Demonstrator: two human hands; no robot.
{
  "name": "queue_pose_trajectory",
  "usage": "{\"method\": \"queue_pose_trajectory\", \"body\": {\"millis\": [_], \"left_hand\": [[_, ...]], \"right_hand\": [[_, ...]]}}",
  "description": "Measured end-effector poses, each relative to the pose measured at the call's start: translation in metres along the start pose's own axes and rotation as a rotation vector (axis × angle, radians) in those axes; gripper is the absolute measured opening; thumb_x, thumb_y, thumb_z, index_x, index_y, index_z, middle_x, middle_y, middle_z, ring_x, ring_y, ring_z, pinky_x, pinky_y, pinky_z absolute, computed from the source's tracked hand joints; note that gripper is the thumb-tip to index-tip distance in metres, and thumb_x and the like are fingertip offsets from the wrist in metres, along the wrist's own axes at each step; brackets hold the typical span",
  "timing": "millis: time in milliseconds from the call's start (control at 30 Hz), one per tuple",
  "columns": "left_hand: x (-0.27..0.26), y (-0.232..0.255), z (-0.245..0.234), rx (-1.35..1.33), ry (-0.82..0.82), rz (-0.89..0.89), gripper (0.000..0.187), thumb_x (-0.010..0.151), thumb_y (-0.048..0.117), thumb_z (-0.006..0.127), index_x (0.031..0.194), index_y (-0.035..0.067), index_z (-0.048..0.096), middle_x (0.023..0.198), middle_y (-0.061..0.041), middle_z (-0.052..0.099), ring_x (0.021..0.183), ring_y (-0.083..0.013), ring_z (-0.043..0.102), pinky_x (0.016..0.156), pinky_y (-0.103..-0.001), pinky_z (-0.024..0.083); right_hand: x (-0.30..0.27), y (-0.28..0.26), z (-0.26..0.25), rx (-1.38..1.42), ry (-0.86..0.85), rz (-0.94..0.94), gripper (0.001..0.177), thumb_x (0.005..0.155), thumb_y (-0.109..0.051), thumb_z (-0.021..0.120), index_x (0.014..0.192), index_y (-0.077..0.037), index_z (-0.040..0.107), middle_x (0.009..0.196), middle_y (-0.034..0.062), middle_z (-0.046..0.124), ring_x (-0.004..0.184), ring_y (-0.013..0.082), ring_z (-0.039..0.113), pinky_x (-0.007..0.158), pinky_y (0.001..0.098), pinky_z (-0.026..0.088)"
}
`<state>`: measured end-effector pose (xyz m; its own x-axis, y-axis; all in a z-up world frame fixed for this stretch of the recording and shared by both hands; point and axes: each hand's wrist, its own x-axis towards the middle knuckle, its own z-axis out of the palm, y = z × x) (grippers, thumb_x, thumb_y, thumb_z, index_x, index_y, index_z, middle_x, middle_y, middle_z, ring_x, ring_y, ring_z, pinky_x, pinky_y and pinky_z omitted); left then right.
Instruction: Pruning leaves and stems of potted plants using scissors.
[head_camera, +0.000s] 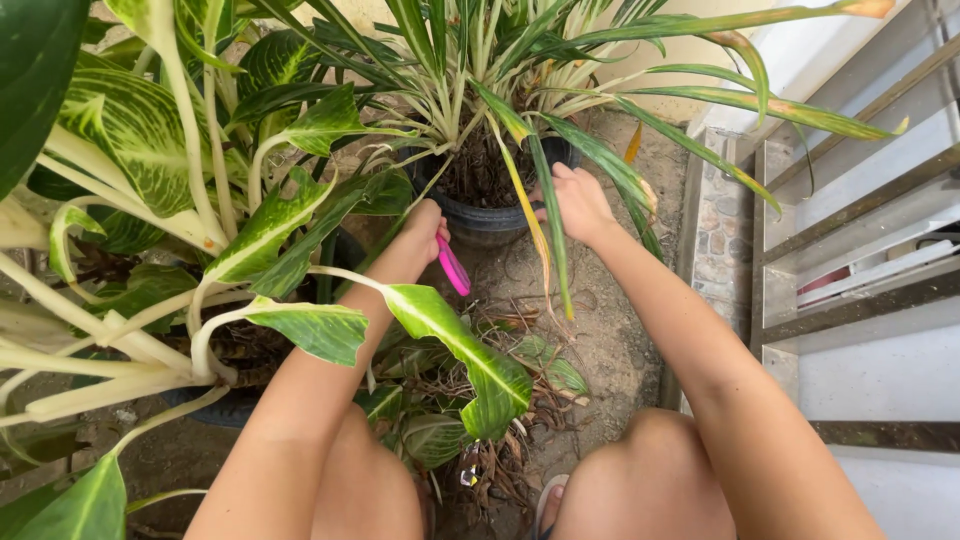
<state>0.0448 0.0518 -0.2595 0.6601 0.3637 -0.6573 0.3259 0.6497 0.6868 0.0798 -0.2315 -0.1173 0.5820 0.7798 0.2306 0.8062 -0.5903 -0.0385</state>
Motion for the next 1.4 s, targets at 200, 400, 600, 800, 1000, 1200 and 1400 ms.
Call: {"method": "queue_pose_trajectory", "body": {"millis": [200, 400, 600, 800, 1000, 1200, 1400], "left_hand": [[0.003, -0.01, 0.005, 0.001, -0.208, 0.139, 0.009, 0.099, 0.011, 0.049, 0.096, 0.018, 0.044, 0.072, 0.002, 0.047, 0.053, -0.0102, 0.039, 0.042, -0.025, 0.032], [0.098, 0.018, -0.045, -0.045, -0.248, 0.286, 0.024, 0.102, 0.023, 0.049, 0.11, 0.046, 0.052, 0.075, 0.007, 0.049, 0.055, -0.0085, 0.041, 0.045, -0.023, 0.035], [-0.03, 0.034, -0.012, 0.434, 0.06, 0.255, 0.015, 0.1, 0.021, 0.05, 0.109, 0.016, 0.062, 0.077, -0.005, 0.055, 0.057, -0.0189, 0.05, 0.048, -0.033, 0.039], [-0.121, 0.056, -0.003, 0.856, -0.048, 0.262, 0.016, 0.097, 0.024, 0.055, 0.103, 0.014, 0.066, 0.081, -0.009, 0.061, 0.062, -0.0228, 0.056, 0.055, -0.036, 0.045], [-0.13, 0.071, -0.046, 1.266, -0.141, 0.269, 0.019, 0.094, 0.027, 0.06, 0.097, 0.012, 0.071, 0.085, -0.013, 0.066, 0.068, -0.0267, 0.063, 0.063, -0.039, 0.051], [-0.11, 0.021, -0.079, 1.689, -0.244, 0.301, 0.023, 0.091, 0.029, 0.065, 0.091, 0.009, 0.075, 0.088, -0.017, 0.072, 0.073, -0.0306, 0.069, 0.07, -0.043, 0.056], [-0.107, -0.011, -0.098, 1.763, -0.349, 0.201, 0.02, 0.088, 0.025, 0.067, 0.085, 0.007, 0.075, 0.082, -0.016, 0.071, 0.067, -0.029, 0.069, 0.065, -0.042, 0.057]], "right_hand": [[0.012, -0.009, 0.038, -0.177, 0.023, -0.051, 0.031, 0.083, -0.035, 0.075, 0.098, -0.008, 0.071, 0.094, 0.0043, 0.067, 0.1, 0.0232, 0.06, 0.08, 0.0421, 0.045], [0.05, -0.067, 0.073, 0.033, 0.25, 0.103, 0.022, 0.085, -0.02, 0.068, 0.101, -0.004, 0.071, 0.096, 0.0055, 0.067, 0.092, 0.0224, 0.058, 0.08, 0.0408, 0.04], [0.106, -0.125, 0.072, -0.136, 0.232, 0.209, 0.013, 0.08, -0.016, 0.07, 0.088, -0.005, 0.069, 0.089, 0.0095, 0.065, 0.097, 0.0288, 0.058, 0.081, 0.0434, 0.042], [0.136, -0.138, 0.126, 0.529, 0.324, 0.584, 0.021, 0.102, -0.019, 0.054, 0.117, -0.005, 0.057, 0.089, 0.0089, 0.061, 0.091, 0.0285, 0.062, 0.082, 0.0374, 0.049], [0.059, -0.1, 0.051, -0.8, -0.038, 0.051, 0.029, 0.095, -0.013, 0.05, 0.12, -0.003, 0.062, 0.093, 0.0102, 0.055, 0.093, 0.0222, 0.057, 0.081, 0.0366, 0.048], [0.057, -0.027, 0.022, 1.002, 0.061, 0.756, 0.023, 0.105, -0.025, 0.055, 0.119, -0.008, 0.064, 0.093, 0.0116, 0.057, 0.076, 0.0241, 0.058, 0.067, 0.0371, 0.048], [0.068, 0.027, 0.093, 0.638, 0.109, 0.033, 0.024, 0.099, -0.008, 0.054, 0.117, 0.001, 0.067, 0.106, 0.0113, 0.054, 0.085, 0.0227, 0.066, 0.075, 0.0301, 0.055]]}}
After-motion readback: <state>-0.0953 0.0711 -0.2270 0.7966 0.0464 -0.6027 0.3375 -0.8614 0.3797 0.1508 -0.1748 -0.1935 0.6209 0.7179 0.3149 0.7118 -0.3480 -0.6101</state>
